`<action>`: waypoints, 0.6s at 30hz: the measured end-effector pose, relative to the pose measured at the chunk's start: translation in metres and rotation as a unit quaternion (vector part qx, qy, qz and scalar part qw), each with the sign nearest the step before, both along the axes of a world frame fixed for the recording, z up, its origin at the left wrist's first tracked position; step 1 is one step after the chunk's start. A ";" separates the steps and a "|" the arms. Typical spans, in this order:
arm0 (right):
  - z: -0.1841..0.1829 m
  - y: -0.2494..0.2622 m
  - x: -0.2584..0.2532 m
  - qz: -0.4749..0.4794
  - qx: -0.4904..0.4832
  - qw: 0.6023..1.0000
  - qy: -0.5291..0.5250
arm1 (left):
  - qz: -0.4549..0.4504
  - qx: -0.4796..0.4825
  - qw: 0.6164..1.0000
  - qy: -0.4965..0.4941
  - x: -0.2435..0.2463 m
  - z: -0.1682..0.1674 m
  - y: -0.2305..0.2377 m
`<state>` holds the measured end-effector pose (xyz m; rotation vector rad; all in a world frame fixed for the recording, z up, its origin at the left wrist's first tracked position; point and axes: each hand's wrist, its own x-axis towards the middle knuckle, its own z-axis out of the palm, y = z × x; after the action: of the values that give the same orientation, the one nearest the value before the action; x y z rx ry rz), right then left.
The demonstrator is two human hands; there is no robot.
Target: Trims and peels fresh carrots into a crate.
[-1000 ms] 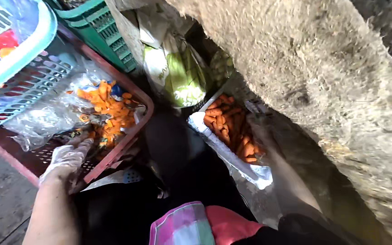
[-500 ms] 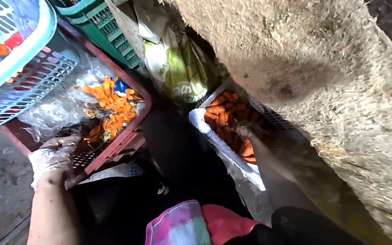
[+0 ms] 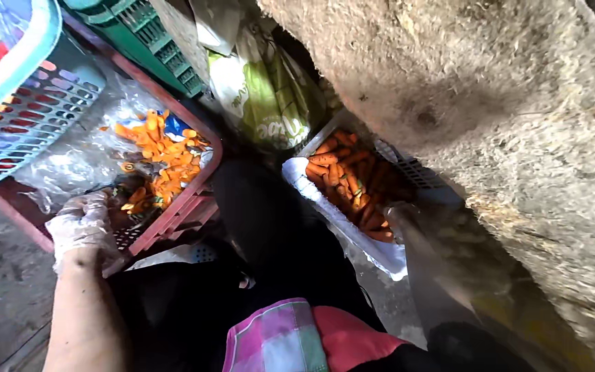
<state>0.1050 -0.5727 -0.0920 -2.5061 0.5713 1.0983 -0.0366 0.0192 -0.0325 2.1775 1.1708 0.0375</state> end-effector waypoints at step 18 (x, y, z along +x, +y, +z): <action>-0.069 0.004 -0.032 0.074 -0.112 0.990 0.040 | 0.024 -0.059 0.997 -0.052 -0.002 0.000 0.008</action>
<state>0.0726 -0.5683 -0.1614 -2.7446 0.5670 1.2553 -0.0382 0.0272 -0.0323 2.0202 1.1384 0.1000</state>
